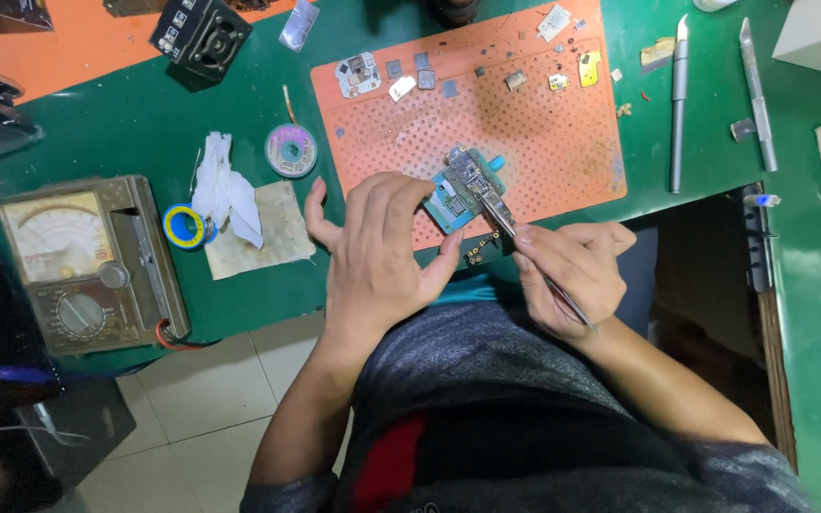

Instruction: Soldering and cleaning a mobile phone circuit board using a soldering iron, tweezers, and cleaning solution.

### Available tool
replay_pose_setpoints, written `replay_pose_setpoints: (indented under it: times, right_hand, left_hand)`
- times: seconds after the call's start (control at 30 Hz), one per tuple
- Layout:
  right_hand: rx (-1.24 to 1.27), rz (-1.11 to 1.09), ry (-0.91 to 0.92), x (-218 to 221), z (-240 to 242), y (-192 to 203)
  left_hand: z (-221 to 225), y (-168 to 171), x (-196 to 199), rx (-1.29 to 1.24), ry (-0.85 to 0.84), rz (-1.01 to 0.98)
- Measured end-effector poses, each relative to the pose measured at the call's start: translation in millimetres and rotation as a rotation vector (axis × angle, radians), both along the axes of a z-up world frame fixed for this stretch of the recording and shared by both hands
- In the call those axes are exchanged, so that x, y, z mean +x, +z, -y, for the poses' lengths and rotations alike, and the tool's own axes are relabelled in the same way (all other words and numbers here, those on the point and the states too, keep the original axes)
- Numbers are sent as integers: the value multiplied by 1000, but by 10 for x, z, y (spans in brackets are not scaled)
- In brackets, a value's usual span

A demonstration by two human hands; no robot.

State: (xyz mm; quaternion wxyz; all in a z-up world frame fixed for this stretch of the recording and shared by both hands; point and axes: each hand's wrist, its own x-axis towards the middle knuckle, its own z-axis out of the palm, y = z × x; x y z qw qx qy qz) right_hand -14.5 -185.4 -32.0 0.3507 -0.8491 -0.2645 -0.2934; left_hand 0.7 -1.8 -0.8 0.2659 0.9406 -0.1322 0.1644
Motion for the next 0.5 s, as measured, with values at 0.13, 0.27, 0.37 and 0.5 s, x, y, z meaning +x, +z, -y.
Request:
replay_pose_setpoints:
  times: [0.13, 0.27, 0.37, 0.5]
  right_hand:
    - [33, 16, -24, 31, -44, 12]
    - [50, 9, -31, 45, -49, 3]
    - [41, -11, -33, 26, -50, 23]
    - [46, -24, -14, 21, 27, 44]
  left_hand:
    - [-10, 20, 2, 10, 8, 1]
    - [-1, 27, 4, 14, 15, 6]
    - [1, 31, 0, 3, 21, -17]
    - [-8, 4, -4, -14, 23, -48]
